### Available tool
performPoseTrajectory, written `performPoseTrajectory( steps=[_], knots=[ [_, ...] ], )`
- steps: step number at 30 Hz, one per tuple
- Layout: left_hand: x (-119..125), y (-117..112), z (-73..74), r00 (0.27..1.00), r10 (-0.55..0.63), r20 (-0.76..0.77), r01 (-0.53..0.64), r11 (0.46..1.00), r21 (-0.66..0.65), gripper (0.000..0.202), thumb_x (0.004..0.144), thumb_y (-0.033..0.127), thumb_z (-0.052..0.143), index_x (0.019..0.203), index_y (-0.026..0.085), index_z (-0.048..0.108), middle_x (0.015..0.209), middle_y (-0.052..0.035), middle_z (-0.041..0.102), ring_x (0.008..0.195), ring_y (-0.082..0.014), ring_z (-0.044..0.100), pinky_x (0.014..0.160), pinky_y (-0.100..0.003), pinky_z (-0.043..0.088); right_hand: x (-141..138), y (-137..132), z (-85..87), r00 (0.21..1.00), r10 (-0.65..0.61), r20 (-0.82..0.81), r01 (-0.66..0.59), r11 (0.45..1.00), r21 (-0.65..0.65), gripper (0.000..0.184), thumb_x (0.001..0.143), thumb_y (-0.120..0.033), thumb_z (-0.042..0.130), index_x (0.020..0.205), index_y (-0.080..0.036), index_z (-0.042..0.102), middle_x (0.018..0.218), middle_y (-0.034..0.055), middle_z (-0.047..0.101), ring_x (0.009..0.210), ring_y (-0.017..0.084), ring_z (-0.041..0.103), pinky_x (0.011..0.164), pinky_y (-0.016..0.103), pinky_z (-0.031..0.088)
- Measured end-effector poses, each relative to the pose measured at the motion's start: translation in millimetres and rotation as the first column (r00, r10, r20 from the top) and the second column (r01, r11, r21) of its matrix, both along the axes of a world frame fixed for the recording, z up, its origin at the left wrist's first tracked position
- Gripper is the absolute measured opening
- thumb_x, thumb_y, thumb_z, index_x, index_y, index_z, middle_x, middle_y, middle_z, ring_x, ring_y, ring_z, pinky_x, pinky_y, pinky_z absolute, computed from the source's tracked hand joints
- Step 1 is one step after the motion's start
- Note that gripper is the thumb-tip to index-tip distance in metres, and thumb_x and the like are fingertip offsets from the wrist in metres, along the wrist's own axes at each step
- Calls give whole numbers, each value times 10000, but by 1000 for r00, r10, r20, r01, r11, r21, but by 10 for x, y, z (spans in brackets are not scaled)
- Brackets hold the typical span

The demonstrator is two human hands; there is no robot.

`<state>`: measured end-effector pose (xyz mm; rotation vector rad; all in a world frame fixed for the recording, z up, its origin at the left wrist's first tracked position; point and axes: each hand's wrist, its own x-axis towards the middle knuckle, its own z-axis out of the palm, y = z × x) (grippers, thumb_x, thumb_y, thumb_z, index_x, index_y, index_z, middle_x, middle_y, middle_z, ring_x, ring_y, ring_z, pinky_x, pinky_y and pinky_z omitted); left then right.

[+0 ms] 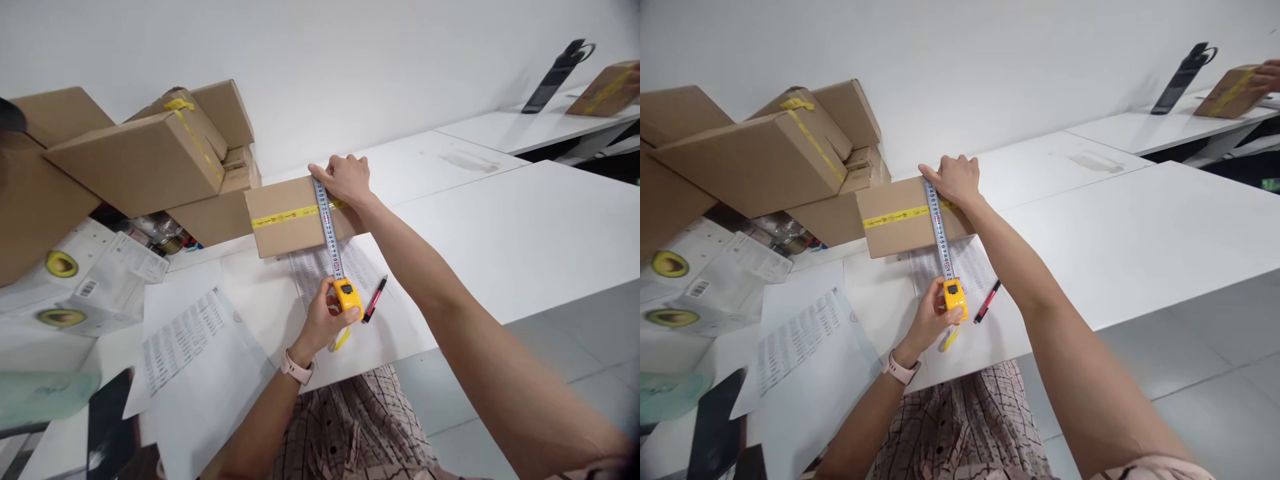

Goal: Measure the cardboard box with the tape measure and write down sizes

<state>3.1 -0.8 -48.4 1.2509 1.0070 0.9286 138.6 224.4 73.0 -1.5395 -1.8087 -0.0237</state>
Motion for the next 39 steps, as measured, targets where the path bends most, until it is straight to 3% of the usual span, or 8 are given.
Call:
performPoseTrajectory(
  steps=[7,13,16,20,25,32,37,39],
  knots=[
    [-329,-654,156,983,-13,182,1,998,62,760,694,398,866,1329,270,468,1453,-137,533,1041,-241,662,890,-381,577,54,-339,-249,998,-13,60,3,985,175,658,1043,-596,119,1019,-202,646,972,116,650,1143,351,552,1023,586,331],
    [-647,-1265,94,1000,2,-27,-3,1000,-11,712,744,360,799,1357,258,452,1414,-140,561,1112,-270,633,900,-382,569,160,-1273,-834,999,13,45,-23,973,231,511,1058,-525,232,1085,-217,639,1108,126,687,1163,321,562,1034,540,327],
    [-707,-1433,75,972,-72,-224,59,996,-62,720,733,322,776,1370,258,445,1320,-114,617,1073,-263,640,840,-358,567,276,-1562,-906,992,118,-52,-107,976,188,497,1060,-525,253,1091,-236,656,1158,95,697,1158,277,578,1065,523,331],
    [-716,-1536,118,835,-195,-515,157,981,-116,776,695,315,777,1394,241,448,1129,-73,674,907,-239,652,750,-355,556,449,-1783,-579,866,278,-415,-242,960,137,598,1047,-612,200,1097,-251,674,949,42,679,930,196,623,905,426,472],
    [-713,-1610,100,748,-260,-611,291,955,-51,841,683,325,779,1444,237,433,1285,-110,641,1053,-295,647,870,-417,546,526,-2105,-329,733,367,-572,-416,908,49,485,938,-657,538,804,-210,671,641,-26,492,588,101,456,577,269,408],
    [-680,-1704,-42,816,-108,-568,147,989,24,930,739,301,769,1538,288,293,1430,-122,556,1238,-317,603,975,-457,527,402,-2548,-852,702,228,-675,-265,963,50,432,944,-560,595,690,-211,597,563,-44,450,508,91,364,490,261,287],
    [-704,-1703,-25,866,18,-500,41,993,108,924,756,277,769,1530,287,263,1355,-111,603,1203,-284,633,962,-415,547,197,-2842,-1195,670,404,-623,-584,805,-105,365,995,-505,505,836,-211,650,720,6,627,648,131,559,599,280,422],
    [-764,-1676,16,859,56,-509,29,987,158,890,765,285,770,1512,288,286,1336,-110,610,1184,-276,643,954,-411,555,208,-2808,-1285,725,385,-571,-568,802,-182,381,1017,-504,435,925,-215,665,775,23,658,715,153,598,657,299,440]
  ],
)
